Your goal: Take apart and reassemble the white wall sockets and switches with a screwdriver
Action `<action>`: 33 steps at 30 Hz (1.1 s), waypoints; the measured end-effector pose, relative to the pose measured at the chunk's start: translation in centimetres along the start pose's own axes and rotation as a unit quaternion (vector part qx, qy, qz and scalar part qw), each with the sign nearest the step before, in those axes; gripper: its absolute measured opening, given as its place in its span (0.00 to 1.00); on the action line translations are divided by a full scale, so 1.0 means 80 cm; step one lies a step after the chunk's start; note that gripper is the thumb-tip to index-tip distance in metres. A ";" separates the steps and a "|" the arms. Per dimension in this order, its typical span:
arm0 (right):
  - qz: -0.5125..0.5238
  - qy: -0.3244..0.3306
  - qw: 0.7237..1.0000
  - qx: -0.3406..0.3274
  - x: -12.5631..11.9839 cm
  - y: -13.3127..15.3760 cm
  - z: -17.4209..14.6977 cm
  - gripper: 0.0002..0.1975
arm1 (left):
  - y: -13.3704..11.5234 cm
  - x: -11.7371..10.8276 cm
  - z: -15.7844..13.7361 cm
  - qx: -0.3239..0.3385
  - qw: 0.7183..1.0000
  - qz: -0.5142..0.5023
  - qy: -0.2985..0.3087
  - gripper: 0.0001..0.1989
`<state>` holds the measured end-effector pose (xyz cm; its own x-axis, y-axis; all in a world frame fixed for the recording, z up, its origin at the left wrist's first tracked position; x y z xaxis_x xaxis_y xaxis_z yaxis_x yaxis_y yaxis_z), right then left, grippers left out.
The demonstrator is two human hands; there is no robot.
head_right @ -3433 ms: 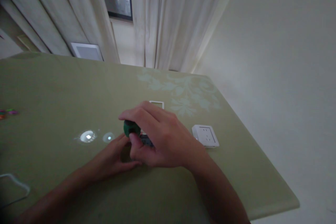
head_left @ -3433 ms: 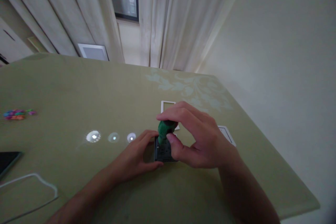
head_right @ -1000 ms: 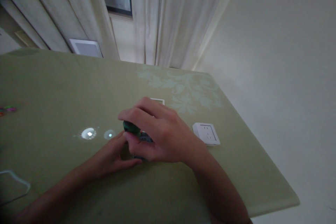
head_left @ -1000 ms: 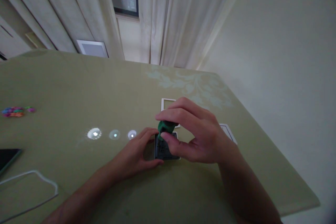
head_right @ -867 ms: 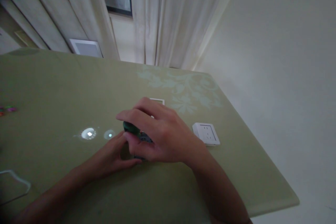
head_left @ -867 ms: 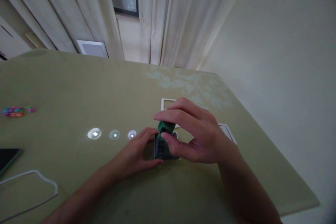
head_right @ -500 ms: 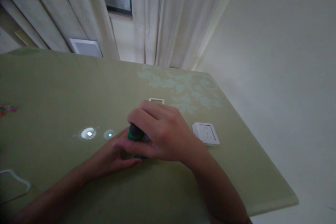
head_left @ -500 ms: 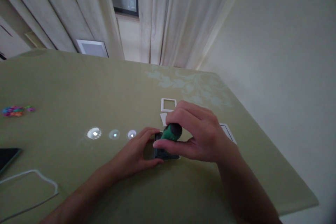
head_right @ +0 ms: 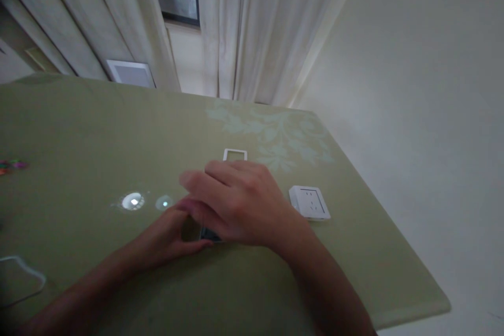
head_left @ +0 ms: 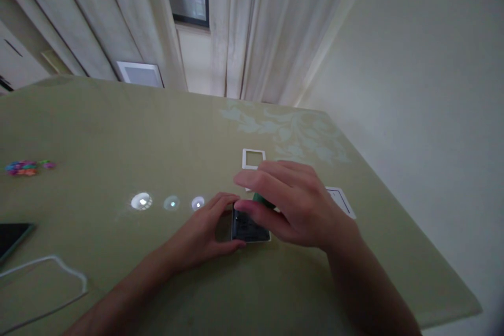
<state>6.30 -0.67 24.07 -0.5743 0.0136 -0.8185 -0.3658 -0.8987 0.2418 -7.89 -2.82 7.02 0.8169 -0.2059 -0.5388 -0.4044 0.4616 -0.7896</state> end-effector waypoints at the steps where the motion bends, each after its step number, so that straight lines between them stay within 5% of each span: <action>1: 0.034 0.019 0.999 0.014 0.002 -0.002 0.000 0.10 | 0.000 0.000 0.000 -0.003 1.000 -0.005 0.001 0.32; 6: 0.126 0.045 0.989 0.058 0.001 -0.010 0.002 0.13 | -0.001 -0.002 0.000 0.015 1.000 -0.013 -0.006 0.34; 19: 0.161 0.091 0.983 -0.012 0.009 0.004 0.004 0.24 | 0.002 -0.001 -0.001 0.006 1.000 0.007 0.000 0.33; 27: 0.172 0.051 0.984 0.008 0.006 -0.003 0.001 0.29 | 0.000 0.000 0.000 0.017 1.000 -0.001 0.005 0.34; 33: 0.164 0.045 0.985 0.002 0.002 0.003 0.003 0.18 | 0.001 0.000 -0.002 0.012 1.000 0.007 0.005 0.31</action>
<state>5.91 -0.79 24.13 -0.5946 -0.3160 -0.7393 -0.1751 -0.8466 0.5026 -7.99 -2.88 6.90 0.8064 -0.2083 -0.5535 -0.4065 0.4845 -0.7746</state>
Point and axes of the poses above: each hand's wrist, its own z-axis towards the middle knuckle, its own x-axis out of the palm, y = z × x, the point moved 7 cm from there along z, towards the middle knuckle, and after that the axes turned 7 degrees about x, right-handed, at the moved point
